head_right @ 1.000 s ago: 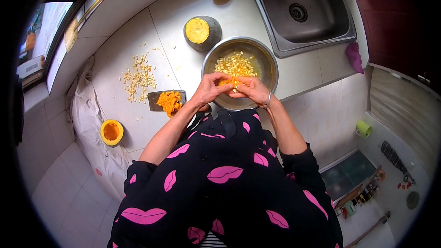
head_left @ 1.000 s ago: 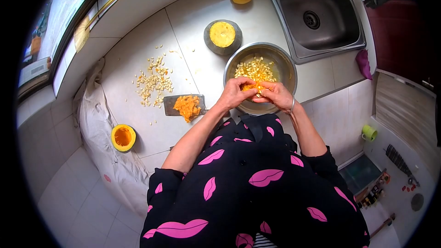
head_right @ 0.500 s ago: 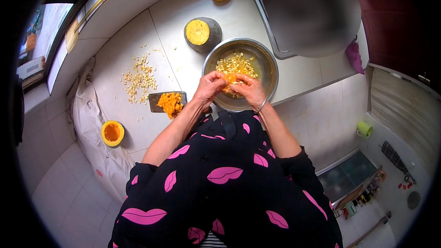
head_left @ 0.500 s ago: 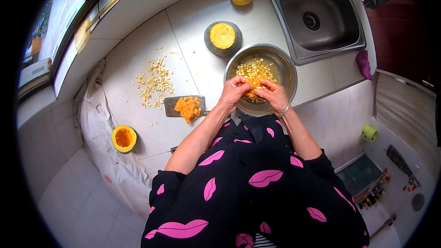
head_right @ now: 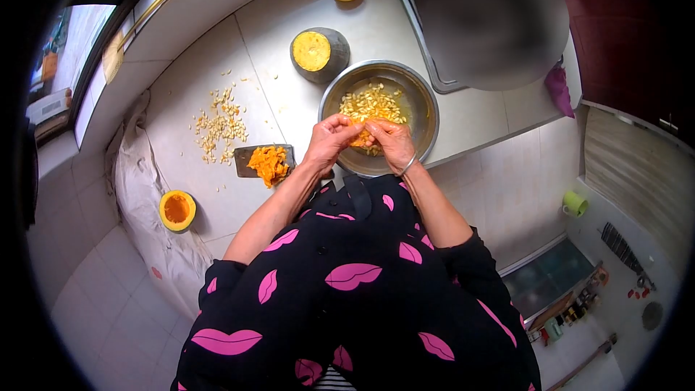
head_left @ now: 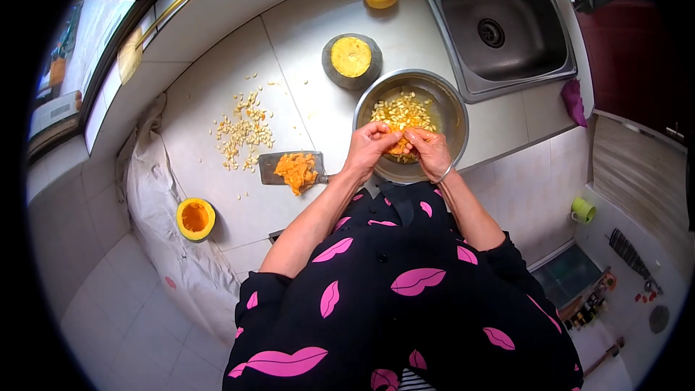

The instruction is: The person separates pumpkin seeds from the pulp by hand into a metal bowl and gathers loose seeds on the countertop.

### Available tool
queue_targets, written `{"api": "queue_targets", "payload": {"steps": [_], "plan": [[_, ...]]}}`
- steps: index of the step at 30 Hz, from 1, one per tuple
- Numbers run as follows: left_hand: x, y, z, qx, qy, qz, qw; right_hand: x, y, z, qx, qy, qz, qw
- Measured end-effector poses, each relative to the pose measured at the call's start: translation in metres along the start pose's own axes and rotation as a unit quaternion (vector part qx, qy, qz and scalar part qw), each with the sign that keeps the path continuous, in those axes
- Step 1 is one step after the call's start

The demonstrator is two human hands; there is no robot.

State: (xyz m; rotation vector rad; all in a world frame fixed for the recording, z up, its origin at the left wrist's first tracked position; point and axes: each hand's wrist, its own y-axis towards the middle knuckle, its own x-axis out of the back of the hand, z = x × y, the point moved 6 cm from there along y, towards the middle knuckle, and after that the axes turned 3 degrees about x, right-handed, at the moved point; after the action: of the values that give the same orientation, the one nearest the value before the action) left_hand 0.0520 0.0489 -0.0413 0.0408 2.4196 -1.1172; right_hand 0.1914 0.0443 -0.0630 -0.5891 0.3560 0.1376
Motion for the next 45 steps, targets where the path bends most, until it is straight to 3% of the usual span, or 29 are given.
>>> {"api": "queue_targets", "payload": {"steps": [10, 20, 32, 37, 45], "plan": [[0.002, 0.007, 0.009, -0.044, 0.076, 0.022, 0.996, -0.012, -0.006, 0.007, -0.025, 0.065, -0.03, 0.997], [0.003, 0.005, 0.015, -0.031, 0.111, 0.009, 0.993, -0.005, -0.008, -0.009, -0.03, 0.127, -0.018, 0.991], [0.008, 0.007, 0.016, -0.053, 0.141, 0.032, 0.988, -0.003, -0.005, -0.007, -0.047, 0.025, -0.036, 0.998], [0.008, 0.006, 0.018, -0.067, 0.14, 0.032, 0.987, -0.003, -0.005, -0.01, -0.033, 0.052, -0.031, 0.998], [-0.001, 0.0, 0.016, -0.09, 0.258, 0.045, 0.961, -0.003, -0.009, -0.011, -0.03, 0.071, -0.054, 0.996]]}}
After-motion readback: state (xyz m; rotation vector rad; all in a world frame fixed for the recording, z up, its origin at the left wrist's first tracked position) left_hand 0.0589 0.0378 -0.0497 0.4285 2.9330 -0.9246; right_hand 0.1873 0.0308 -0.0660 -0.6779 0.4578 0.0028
